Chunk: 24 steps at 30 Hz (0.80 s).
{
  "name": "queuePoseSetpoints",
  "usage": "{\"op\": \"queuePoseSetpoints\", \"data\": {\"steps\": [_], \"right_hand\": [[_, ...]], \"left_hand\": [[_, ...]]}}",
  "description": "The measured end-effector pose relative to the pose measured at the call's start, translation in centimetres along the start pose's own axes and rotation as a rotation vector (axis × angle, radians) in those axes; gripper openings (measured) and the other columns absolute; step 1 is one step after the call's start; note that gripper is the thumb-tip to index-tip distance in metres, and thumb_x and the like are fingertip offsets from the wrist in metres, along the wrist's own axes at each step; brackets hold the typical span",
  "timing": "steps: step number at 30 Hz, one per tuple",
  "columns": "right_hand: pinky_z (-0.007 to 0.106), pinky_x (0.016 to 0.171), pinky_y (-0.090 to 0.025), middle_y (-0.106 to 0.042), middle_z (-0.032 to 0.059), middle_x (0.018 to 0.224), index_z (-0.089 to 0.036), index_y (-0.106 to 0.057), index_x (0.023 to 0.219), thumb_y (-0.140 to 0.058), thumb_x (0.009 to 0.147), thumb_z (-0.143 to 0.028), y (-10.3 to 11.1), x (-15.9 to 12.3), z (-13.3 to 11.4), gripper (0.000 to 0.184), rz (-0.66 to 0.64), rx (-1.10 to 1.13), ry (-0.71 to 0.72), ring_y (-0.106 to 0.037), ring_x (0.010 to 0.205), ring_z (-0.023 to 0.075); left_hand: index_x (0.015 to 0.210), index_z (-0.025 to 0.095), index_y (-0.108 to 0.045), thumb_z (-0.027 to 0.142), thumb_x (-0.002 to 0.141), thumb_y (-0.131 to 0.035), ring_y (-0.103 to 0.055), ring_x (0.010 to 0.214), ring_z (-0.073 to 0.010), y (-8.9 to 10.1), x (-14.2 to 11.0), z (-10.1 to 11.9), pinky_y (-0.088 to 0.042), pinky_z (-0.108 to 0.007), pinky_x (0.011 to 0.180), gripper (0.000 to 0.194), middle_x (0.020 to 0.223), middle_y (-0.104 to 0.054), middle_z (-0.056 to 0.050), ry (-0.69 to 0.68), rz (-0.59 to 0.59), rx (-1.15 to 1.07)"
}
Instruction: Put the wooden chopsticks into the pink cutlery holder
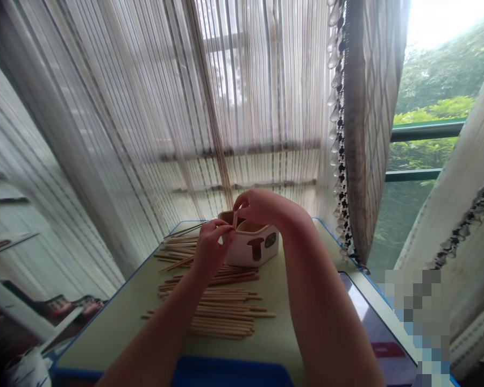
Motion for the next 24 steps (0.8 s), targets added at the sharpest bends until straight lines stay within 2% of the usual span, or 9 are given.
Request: {"op": "queuePoseSetpoints", "data": {"steps": [13,18,24], "right_hand": [[0.021,0.053,-0.037,-0.069,0.0018,0.086,-0.022,-0.069,0.092,-0.054,0.072,-0.022,-0.54,0.41,-0.12,0.025,-0.003,-0.038,0.028,-0.057,0.065,0.0104],[0.021,0.053,-0.037,-0.069,0.0006,0.081,-0.022,-0.07,0.087,-0.055,0.072,-0.024,-0.63,0.5,-0.05,0.021,0.025,-0.04,0.046,-0.057,0.064,0.0103],[0.021,0.054,-0.037,-0.068,0.0014,0.081,-0.022,-0.07,0.088,-0.056,0.072,-0.026,-0.75,0.53,-0.15,0.022,-0.002,-0.008,0.041,-0.057,0.064,0.0106]], "left_hand": [[0.086,0.02,-0.067,0.027,0.081,-0.053,-0.05,0.09,-0.0187,0.19,0.0,0.04,-0.043,-0.034,0.084,0.016,0.092,-0.059,-0.005,0.018,-0.001,-0.002],[0.086,0.02,-0.067,0.026,0.081,-0.052,-0.05,0.091,-0.019,0.26,-0.03,0.01,-0.043,-0.035,0.084,0.017,0.092,-0.059,-0.006,0.011,-0.013,0.002],[0.087,0.02,-0.067,0.027,0.081,-0.053,-0.051,0.09,-0.0191,0.33,-0.11,0.02,-0.043,-0.034,0.084,0.017,0.092,-0.058,-0.006,0.014,-0.017,0.011]]}}
Point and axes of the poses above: each hand's wrist, its own x-axis towards the middle knuckle, its own y-axis out of the back of the hand, z = x × y, the point moved 2 cm from there along x, towards the middle knuckle
